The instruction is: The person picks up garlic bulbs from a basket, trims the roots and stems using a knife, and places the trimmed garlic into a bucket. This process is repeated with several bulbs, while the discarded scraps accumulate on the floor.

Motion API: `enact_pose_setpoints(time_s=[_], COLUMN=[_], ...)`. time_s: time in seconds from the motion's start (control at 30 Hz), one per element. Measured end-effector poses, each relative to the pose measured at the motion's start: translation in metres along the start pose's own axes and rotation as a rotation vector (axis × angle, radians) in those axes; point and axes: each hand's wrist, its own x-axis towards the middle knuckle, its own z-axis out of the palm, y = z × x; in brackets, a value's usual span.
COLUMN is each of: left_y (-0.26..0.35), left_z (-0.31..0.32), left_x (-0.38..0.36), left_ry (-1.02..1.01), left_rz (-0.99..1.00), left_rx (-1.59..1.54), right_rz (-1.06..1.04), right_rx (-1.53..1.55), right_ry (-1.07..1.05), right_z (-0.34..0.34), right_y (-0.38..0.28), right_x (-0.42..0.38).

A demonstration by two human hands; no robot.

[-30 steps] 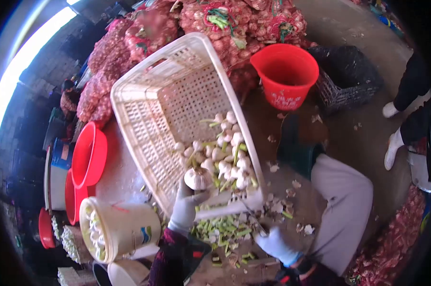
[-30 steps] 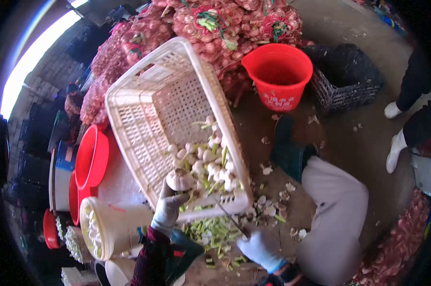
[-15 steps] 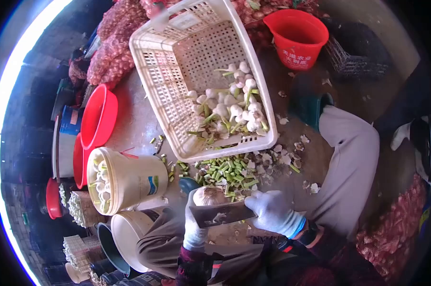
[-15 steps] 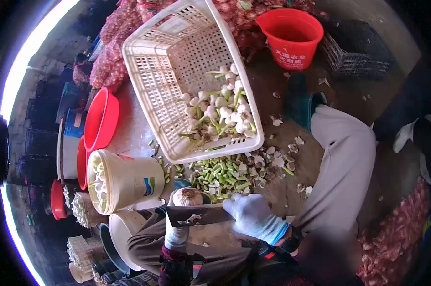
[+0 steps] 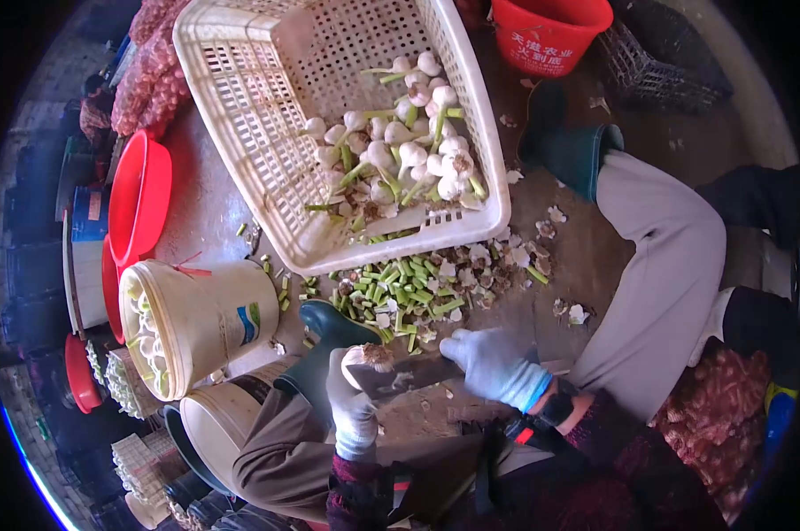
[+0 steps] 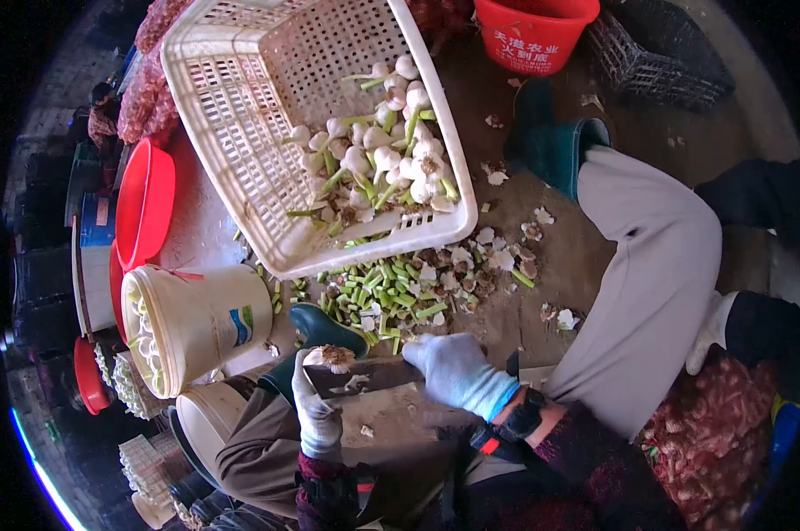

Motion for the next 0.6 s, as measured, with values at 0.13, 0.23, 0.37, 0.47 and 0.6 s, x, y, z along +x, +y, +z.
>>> enact_pose_setpoints(time_s=[0.13, 0.23, 0.37, 0.47, 0.6], left_y=[0.033, 0.043, 0.036, 0.029, -0.001], left_z=[0.006, 0.008, 0.008, 0.014, 0.025], left_x=[-0.02, -0.02, -0.014, -0.005, 0.013], left_ry=[-0.071, 0.005, 0.086, 0.167, 0.225], left_rz=[0.133, 0.258, 0.183, 0.18, 0.17], left_rx=[0.143, -0.077, -0.109, -0.078, -0.408], right_rz=[0.329, 0.414, 0.495, 0.507, 0.351], right_rx=[-0.089, -0.048, 0.184, 0.422, 0.56], right_ry=[-0.195, -0.126, -0.053, 0.089, 0.354], right_z=[0.02, 0.014, 0.012, 0.03, 0.027], right_y=[0.039, 0.039, 0.025, 0.012, -0.011], right_x=[0.002, 0.007, -0.001, -0.005, 0.005])
